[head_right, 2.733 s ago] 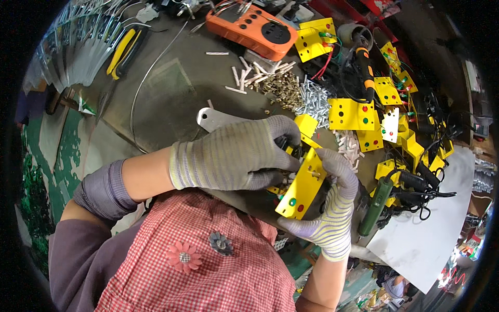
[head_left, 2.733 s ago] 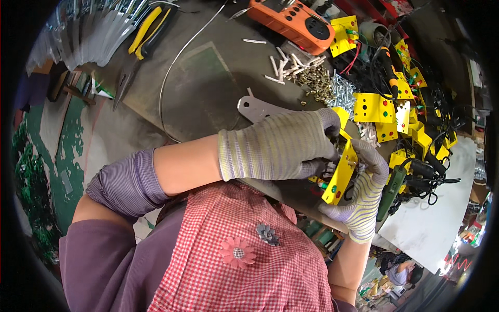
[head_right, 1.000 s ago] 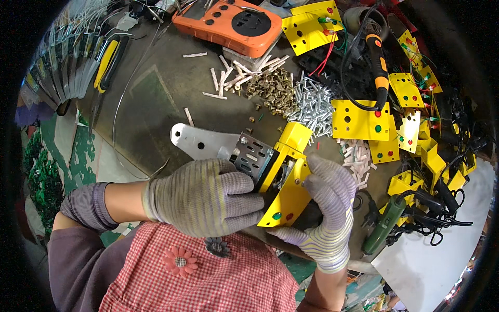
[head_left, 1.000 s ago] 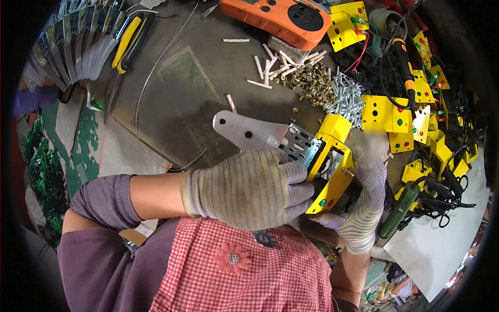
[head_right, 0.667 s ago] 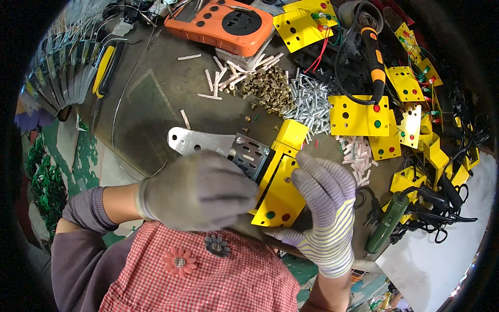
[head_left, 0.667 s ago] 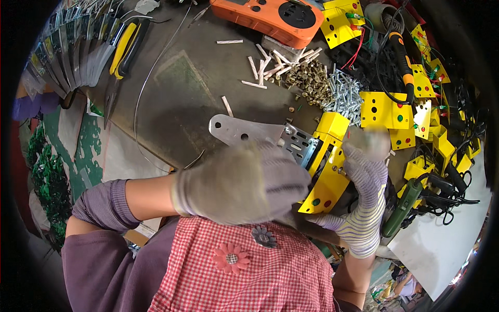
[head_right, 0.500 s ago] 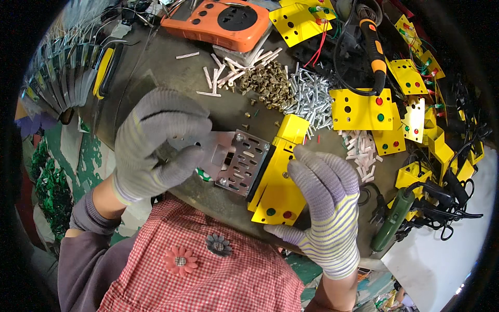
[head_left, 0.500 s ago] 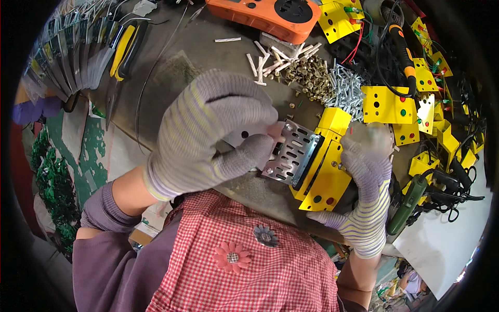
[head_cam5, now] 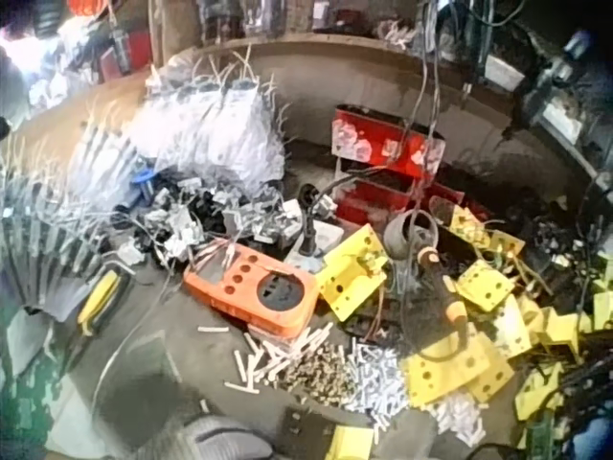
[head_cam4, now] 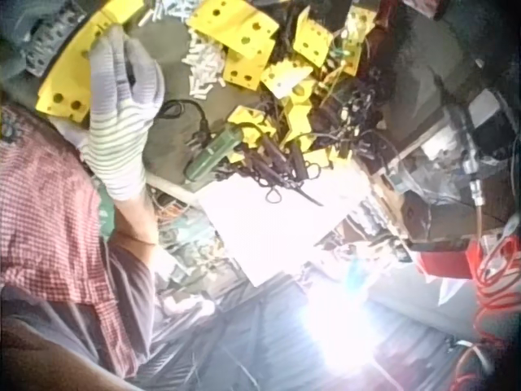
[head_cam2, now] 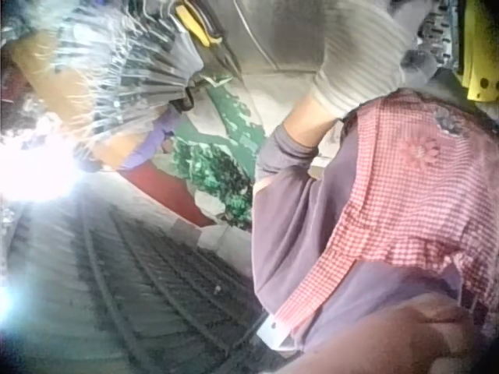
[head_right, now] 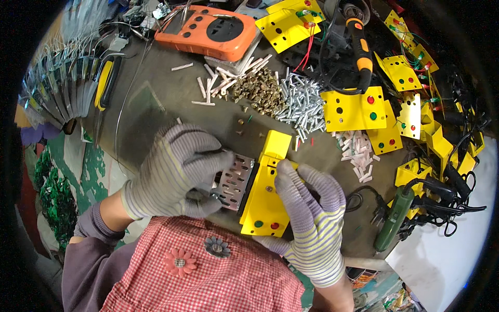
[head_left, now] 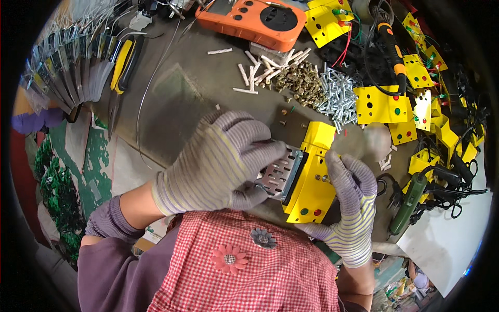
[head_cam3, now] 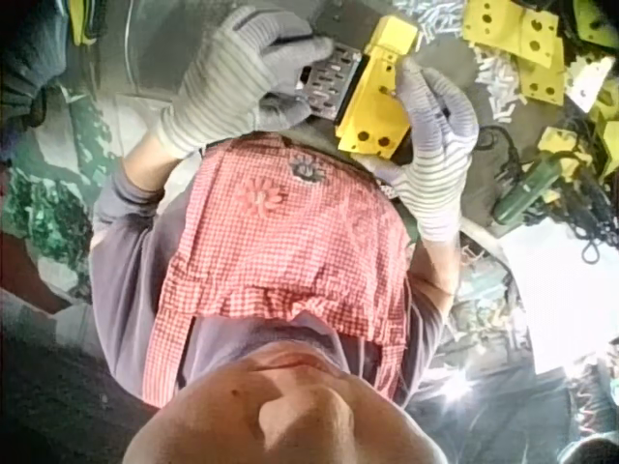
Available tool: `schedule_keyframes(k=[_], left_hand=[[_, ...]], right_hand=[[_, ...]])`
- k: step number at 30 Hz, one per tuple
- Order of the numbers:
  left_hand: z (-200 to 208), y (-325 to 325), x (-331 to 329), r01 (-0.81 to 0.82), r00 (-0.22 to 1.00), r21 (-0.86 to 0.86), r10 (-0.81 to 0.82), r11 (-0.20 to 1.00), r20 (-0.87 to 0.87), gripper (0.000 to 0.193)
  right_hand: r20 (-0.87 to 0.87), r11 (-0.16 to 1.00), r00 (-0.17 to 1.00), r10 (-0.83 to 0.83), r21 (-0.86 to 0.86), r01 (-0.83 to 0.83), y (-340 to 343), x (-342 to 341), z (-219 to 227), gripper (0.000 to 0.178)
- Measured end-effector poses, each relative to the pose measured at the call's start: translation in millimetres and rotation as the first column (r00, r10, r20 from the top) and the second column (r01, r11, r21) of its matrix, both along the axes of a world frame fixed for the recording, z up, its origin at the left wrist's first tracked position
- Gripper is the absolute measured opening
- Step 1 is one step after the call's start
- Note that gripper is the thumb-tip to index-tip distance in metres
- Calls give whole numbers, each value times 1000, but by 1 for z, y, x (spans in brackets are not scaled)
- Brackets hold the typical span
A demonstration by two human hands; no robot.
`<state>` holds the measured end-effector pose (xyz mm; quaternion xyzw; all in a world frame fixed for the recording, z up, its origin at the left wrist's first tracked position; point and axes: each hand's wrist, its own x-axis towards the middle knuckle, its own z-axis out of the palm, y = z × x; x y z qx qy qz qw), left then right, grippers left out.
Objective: Assemble and solder components into a yellow electronic housing.
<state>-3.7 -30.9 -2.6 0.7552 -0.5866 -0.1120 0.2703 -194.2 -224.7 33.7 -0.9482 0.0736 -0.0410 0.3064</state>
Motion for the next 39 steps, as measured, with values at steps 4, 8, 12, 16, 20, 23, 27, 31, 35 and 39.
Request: schedule_keyframes(k=[4,8,12,16,20,23,27,31,35,39], left_hand=[[1,-12,-8,5,998,-114,2,993,68,54],[0,-26,-13,70,997,-161,-64,985,46,43],[-6,-25,-16,102,995,-143,-100,984,22,43],[-5,-30,-15,153,988,-112,-149,982,37,47],[-11,-26,-10,174,983,-127,-179,977,-31,48],[-22,-23,-15,64,975,-220,-108,973,-192,54],[-8,-26,-9,120,984,-194,-143,974,-108,70],[-2,-29,-7,214,969,-78,-222,974,-108,81],[-7,-28,-12,215,965,-88,-226,973,-131,84],[-5,-29,-13,220,966,-74,-227,973,-120,83]], right_hand=[[62,996,998,16,88,-22,-5,-3,-12,110],[97,995,995,22,90,-31,-8,-7,-13,127],[82,994,997,-17,112,8,-4,-10,-14,132],[107,1000,994,4,28,-7,-9,-8,-12,131],[3,998,999,43,-37,-43,-9,5,0,107],[-1,994,996,94,-55,-94,-10,4,-2,94],[170,984,976,133,-140,-109,-9,-3,-11,113],[51,977,989,136,-174,-125,-10,-6,-5,111],[140,971,973,186,-178,-160,-11,-15,-13,92],[168,997,985,34,-81,-20,-2,-5,-13,84]])
